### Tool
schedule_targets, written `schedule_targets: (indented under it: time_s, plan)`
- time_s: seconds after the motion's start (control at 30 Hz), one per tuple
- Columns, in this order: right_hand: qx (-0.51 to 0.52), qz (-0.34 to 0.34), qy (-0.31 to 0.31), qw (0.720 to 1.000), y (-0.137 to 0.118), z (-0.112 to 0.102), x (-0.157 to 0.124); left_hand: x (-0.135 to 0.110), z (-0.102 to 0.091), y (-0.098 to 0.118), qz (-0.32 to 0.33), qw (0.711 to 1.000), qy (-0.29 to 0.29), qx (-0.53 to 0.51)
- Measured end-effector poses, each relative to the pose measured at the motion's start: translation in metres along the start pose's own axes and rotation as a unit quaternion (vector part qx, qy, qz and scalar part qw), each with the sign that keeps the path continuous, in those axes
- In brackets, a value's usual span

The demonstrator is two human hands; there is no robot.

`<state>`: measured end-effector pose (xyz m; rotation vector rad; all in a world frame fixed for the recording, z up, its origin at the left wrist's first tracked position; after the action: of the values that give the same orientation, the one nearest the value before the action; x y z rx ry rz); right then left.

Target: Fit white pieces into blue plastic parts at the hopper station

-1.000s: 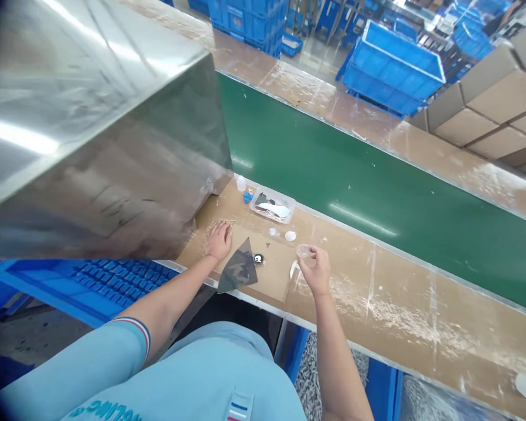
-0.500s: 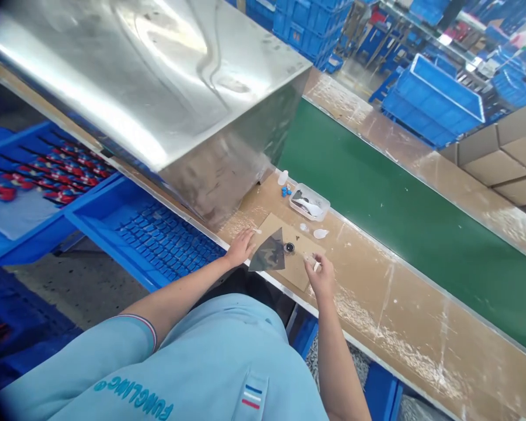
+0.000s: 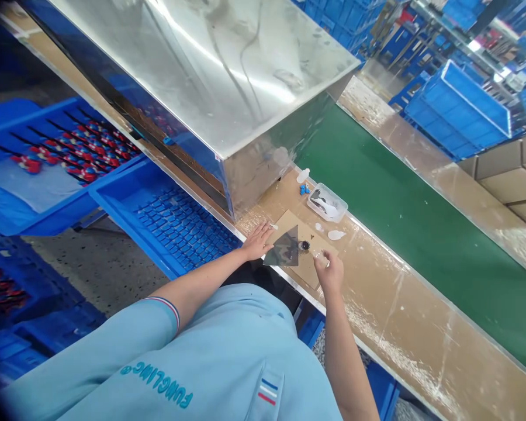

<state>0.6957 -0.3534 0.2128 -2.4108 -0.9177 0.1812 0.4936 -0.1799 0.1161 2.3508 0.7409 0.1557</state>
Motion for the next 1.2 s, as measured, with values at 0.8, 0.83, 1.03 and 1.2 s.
schedule_targets:
  time_s: [0.8, 0.83, 1.03, 1.2]
  plan:
    - [-0.267, -0.234, -0.045, 0.934, -0.048, 0.017, 0.016, 0.0, 0.004, 0.002, 0.01, 1.0, 0.002, 0.015]
    - [-0.268, -0.236, -0.046, 0.933, -0.049, 0.017, 0.016, 0.0, 0.004, 0.002, 0.011, 1.0, 0.002, 0.016]
    - [-0.276, -0.25, -0.049, 0.927, -0.052, 0.016, 0.015, -0.001, 0.002, 0.004, 0.01, 1.0, -0.003, 0.014]
    - [-0.277, -0.246, -0.043, 0.928, -0.053, 0.014, 0.015, -0.001, 0.003, 0.004, 0.012, 1.0, -0.001, 0.015]
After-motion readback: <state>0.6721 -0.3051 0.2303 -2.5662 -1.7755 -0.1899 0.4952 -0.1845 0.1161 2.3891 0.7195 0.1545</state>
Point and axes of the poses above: each hand's wrist, its own x-axis towards the middle knuckle, its own z-axis out of the palm, y = z × x, the point moved 6 cm from there along x, towards the middle knuckle
